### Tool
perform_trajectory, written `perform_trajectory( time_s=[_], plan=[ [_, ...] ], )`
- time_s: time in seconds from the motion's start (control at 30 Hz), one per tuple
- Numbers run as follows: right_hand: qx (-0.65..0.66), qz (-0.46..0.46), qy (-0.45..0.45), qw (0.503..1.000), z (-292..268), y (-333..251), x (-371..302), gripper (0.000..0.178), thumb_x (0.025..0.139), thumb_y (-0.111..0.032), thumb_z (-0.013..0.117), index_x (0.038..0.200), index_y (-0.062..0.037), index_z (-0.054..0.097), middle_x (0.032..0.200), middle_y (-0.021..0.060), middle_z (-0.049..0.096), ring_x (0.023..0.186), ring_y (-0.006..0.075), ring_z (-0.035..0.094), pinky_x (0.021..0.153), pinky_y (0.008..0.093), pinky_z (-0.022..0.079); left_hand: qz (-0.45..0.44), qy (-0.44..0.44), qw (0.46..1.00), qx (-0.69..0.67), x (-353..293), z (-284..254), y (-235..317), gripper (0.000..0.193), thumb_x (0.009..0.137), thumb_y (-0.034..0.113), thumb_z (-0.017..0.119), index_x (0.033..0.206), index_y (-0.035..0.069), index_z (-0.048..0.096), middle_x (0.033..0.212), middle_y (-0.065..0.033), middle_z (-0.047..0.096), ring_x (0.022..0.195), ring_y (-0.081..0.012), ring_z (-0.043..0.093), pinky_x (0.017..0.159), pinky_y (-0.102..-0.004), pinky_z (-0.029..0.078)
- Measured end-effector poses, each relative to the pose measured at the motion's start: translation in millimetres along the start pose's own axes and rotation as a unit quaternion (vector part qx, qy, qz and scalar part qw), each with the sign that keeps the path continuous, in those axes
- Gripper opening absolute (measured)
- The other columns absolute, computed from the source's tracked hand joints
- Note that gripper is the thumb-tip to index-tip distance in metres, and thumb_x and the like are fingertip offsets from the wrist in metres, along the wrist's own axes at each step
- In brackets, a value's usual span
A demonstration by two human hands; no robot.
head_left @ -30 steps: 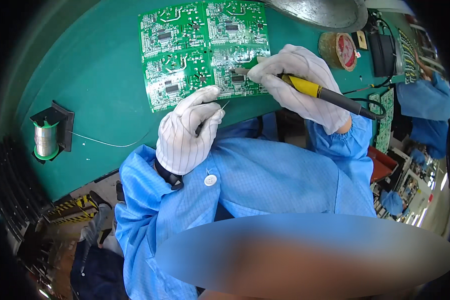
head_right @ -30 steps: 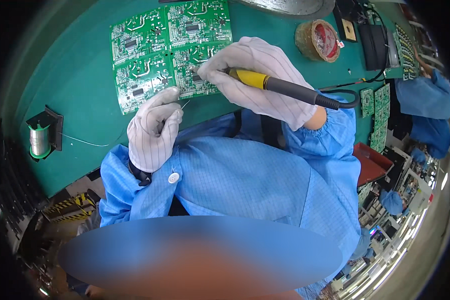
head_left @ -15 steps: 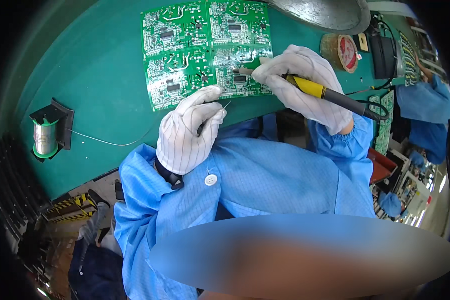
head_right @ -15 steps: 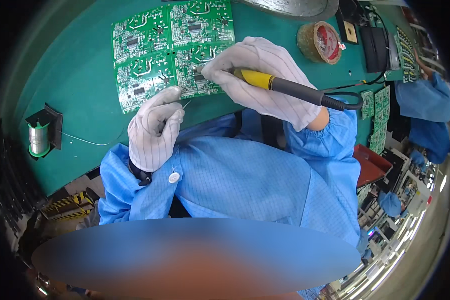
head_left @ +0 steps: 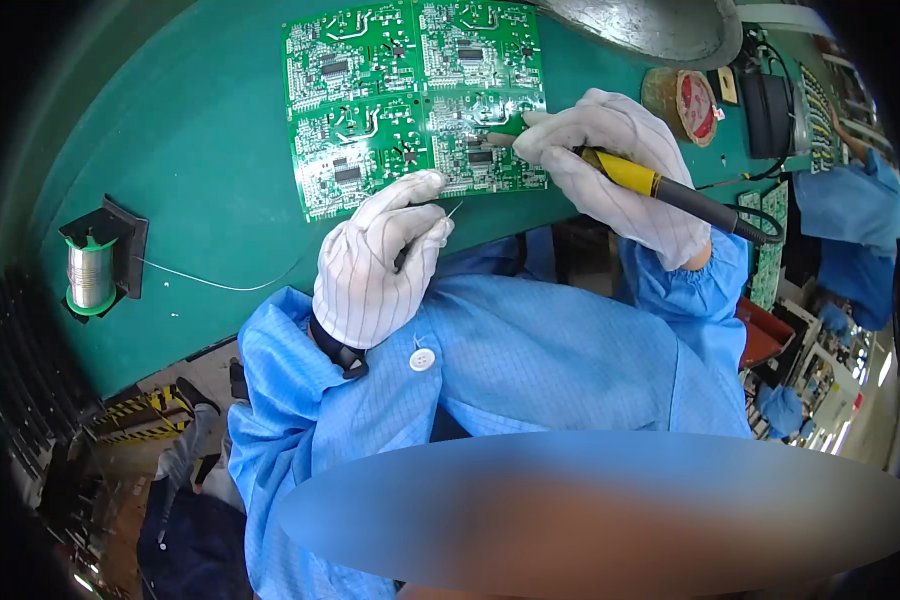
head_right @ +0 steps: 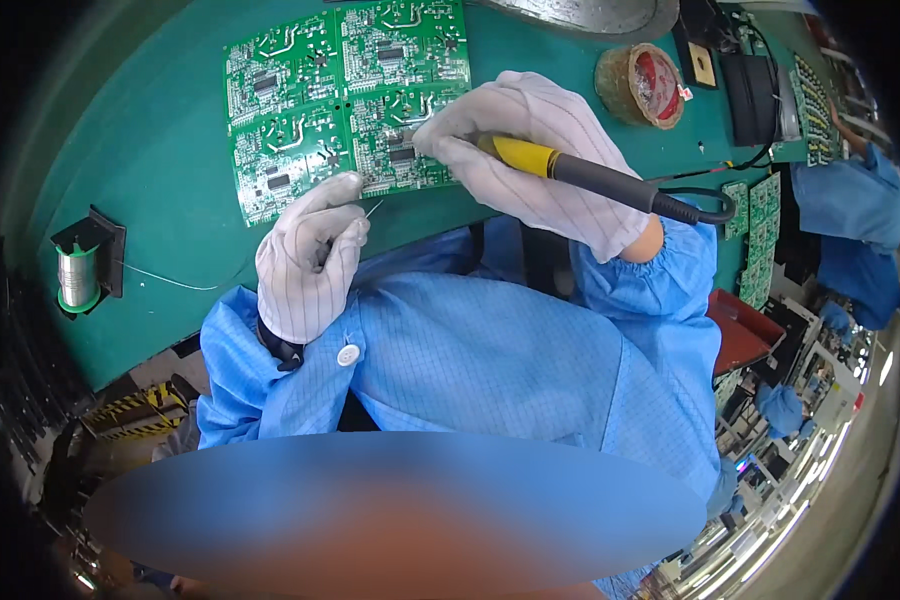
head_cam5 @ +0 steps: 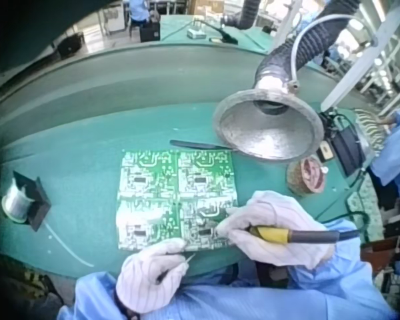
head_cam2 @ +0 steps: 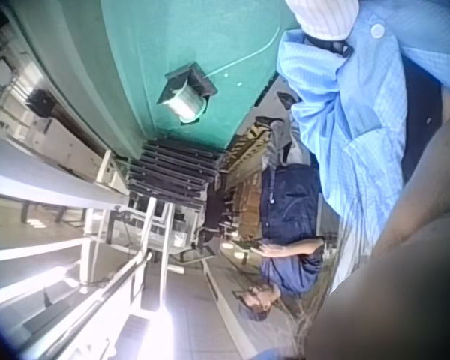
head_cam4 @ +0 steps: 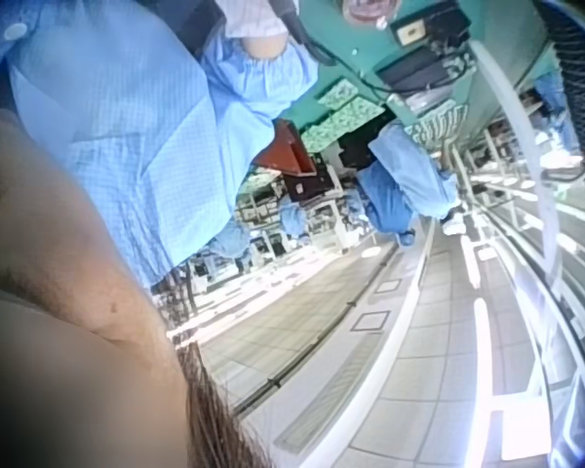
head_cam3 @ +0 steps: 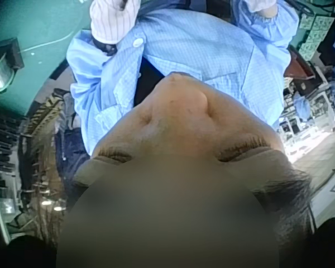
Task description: Soldering components onto printed circuit boards at an assembly station.
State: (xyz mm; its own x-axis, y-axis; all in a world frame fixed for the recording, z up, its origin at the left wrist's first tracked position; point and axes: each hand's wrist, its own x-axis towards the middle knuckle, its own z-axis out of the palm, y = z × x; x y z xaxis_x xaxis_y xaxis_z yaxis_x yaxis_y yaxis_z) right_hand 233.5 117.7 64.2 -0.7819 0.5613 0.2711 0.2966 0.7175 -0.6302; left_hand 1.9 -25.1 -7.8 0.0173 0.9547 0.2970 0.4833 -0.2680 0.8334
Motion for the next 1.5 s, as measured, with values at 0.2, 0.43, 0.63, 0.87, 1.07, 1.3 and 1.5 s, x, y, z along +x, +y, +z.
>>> perform_trajectory(
  time_s=[0.2,0.43,0.63,0.87,1.07,1.3,1.5],
  plan=[
    [0.016,0.033,0.012,0.999,-3.6,-10.0,2.3,0.015,0.089,-0.013,0.073,0.102,-0.0059,0.069,0.09,0.0045,0.073,0.075,0.0214,0.067,0.069,0.0333,0.052,-0.005,-0.005,1.0,0.01,-0.6,-0.3,0.7,0.017,0.087,0.006,0.076,0.102,0.007,0.068,0.119,-0.0126,0.072,0.1,-0.0305,0.073,0.077,-0.037,0.06],
    [0.034,0.035,0.011,0.999,6.7,-13.0,10.1,0.011,0.091,-0.013,0.07,0.099,-0.0062,0.066,0.082,0.0069,0.069,0.072,0.0249,0.066,0.069,0.0356,0.052,0.0,0.004,1.0,0.002,-0.1,1.1,0.3,0.017,0.087,0.006,0.076,0.102,0.007,0.068,0.12,-0.012,0.072,0.099,-0.0299,0.073,0.076,-0.0364,0.059],
    [0.024,0.023,0.011,0.999,8.5,-8.5,11.5,0.011,0.091,-0.014,0.071,0.098,-0.0073,0.066,0.083,0.0072,0.068,0.072,0.0253,0.065,0.069,0.0362,0.051,0.005,-0.005,1.0,0.013,0.9,-1.2,0.9,0.017,0.087,0.006,0.076,0.102,0.007,0.067,0.119,-0.012,0.072,0.1,-0.03,0.073,0.077,-0.0366,0.06],
    [-0.008,0.028,0.011,1.0,4.1,-10.4,10.8,0.012,0.089,-0.015,0.073,0.096,-0.008,0.066,0.081,0.0058,0.068,0.072,0.0249,0.065,0.068,0.0354,0.051,0.013,0.0,1.0,0.013,1.3,-0.4,0.3,0.017,0.087,0.005,0.076,0.102,0.007,0.068,0.118,-0.0126,0.072,0.1,-0.0304,0.073,0.079,-0.037,0.06],
    [0.013,0.046,0.021,0.999,3.2,-10.8,7.6,0.012,0.089,-0.014,0.074,0.096,-0.0076,0.068,0.081,0.0059,0.069,0.07,0.0243,0.064,0.067,0.0345,0.051,-0.001,0.002,1.0,0.005,-0.1,0.6,-0.1,0.016,0.087,0.006,0.076,0.102,0.007,0.069,0.118,-0.0123,0.072,0.101,-0.03,0.073,0.079,-0.0368,0.06],
    [0.081,0.121,0.063,0.987,-8.5,-13.9,-7.8,0.014,0.092,-0.009,0.069,0.104,-0.0039,0.071,0.08,0.0028,0.067,0.064,0.0128,0.06,0.061,0.0287,0.048,0.0,0.01,1.0,0.006,-0.6,1.6,0.5,0.014,0.088,0.006,0.076,0.101,0.008,0.069,0.119,-0.0122,0.072,0.1,-0.0292,0.073,0.076,-0.0359,0.059],
    [0.077,0.127,0.35,0.925,-9.8,4.9,-78.2,0.023,0.101,-0.01,0.052,0.112,0.004,0.066,0.114,0.0138,0.071,0.085,0.0096,0.06,0.077,0.0261,0.05,0.007,-0.001,1.0,0.01,0.4,-1.0,-0.4,0.016,0.087,0.005,0.077,0.101,0.007,0.069,0.121,-0.0135,0.072,0.099,-0.0299,0.073,0.076,-0.0363,0.059]
  ],
)
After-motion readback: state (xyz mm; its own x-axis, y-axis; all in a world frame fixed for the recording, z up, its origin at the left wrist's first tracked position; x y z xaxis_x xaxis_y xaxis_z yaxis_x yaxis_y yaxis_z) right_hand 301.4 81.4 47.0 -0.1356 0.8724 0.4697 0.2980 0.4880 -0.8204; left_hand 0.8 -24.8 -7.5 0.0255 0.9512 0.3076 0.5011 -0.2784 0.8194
